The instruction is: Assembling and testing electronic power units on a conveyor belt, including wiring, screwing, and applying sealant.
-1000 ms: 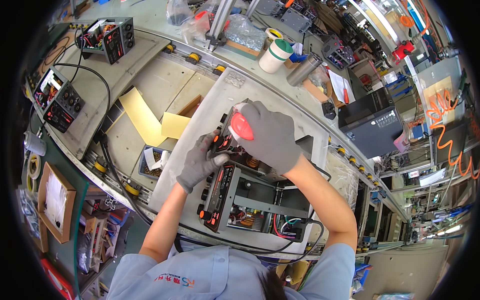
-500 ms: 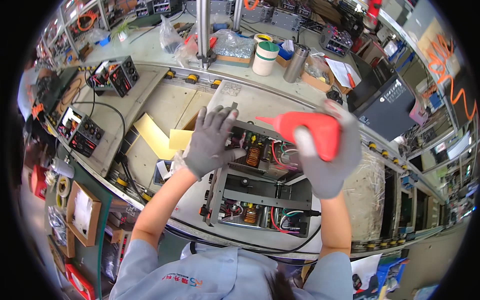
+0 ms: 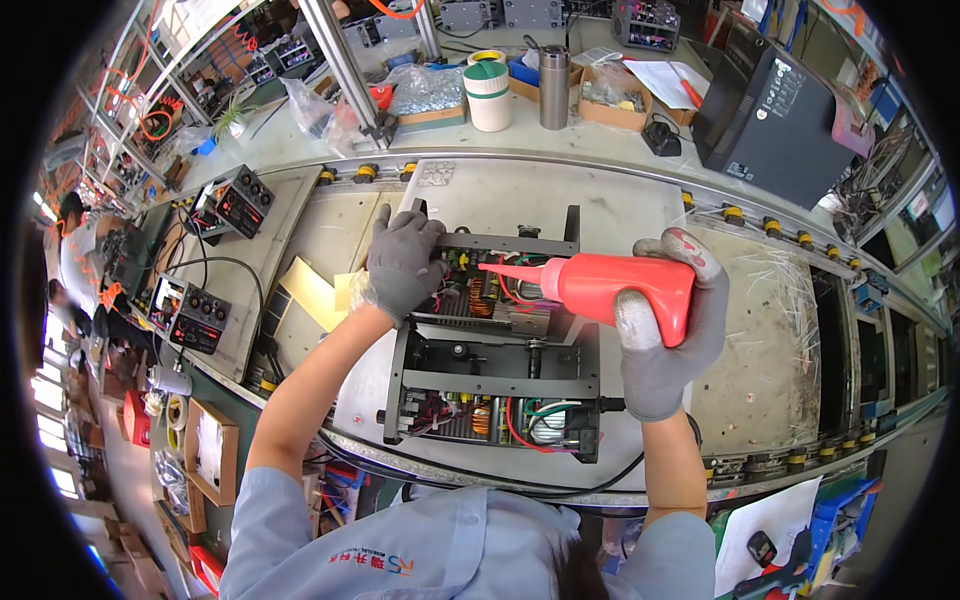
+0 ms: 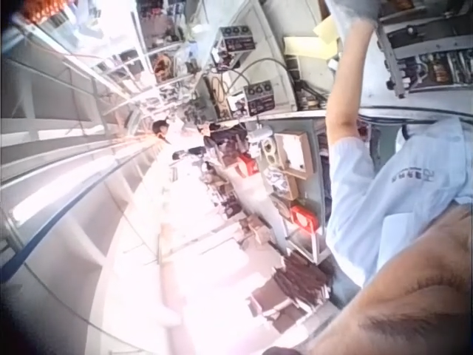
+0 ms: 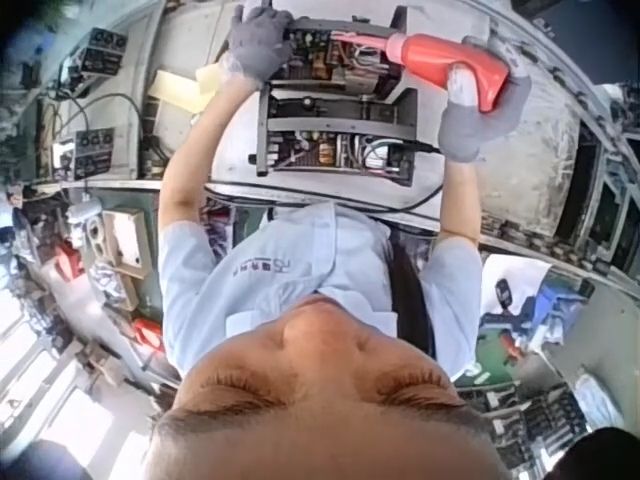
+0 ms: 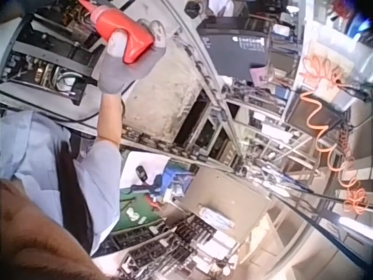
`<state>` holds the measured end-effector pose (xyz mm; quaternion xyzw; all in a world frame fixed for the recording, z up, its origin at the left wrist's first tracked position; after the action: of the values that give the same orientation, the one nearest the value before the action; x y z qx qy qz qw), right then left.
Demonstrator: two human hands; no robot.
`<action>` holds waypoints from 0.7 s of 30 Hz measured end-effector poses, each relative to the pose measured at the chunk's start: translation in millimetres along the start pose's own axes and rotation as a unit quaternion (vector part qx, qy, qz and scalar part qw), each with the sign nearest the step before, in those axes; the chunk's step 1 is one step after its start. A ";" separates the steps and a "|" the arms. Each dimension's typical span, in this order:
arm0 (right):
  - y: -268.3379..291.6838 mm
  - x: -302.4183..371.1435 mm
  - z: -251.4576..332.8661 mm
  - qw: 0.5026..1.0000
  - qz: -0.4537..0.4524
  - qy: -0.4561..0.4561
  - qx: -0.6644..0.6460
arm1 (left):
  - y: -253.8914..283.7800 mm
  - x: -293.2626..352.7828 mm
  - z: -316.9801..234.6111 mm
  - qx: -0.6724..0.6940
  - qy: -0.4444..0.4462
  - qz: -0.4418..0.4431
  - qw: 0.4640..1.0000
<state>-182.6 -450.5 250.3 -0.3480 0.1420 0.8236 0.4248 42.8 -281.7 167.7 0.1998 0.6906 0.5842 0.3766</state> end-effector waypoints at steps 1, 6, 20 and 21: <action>0.5 0.7 -2.2 1.000 0.004 -0.004 -0.005 | -0.8 -0.9 0.4 -0.001 0.009 0.015 1.000; 1.9 6.2 -10.3 1.000 0.002 -0.009 -0.014 | -1.0 -1.6 2.3 -0.009 0.002 0.011 1.000; -15.9 6.7 -10.2 0.996 0.063 0.029 -0.061 | -4.1 -0.6 -16.3 -0.104 -0.042 0.008 0.994; -19.6 10.2 -11.1 0.994 0.073 0.040 -0.065 | -2.0 0.7 -17.2 -0.112 -0.057 0.013 0.992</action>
<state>-166.0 -438.5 236.5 -0.3967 0.1301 0.8451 0.3339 29.8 -293.0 166.2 0.1987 0.5952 0.6505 0.4279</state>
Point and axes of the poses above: each hand's wrist, its own x-axis away from the middle knuckle, its own y-axis out of the back of the hand, z = x × y, the point moved 8 cm from there along -x, towards the middle knuckle
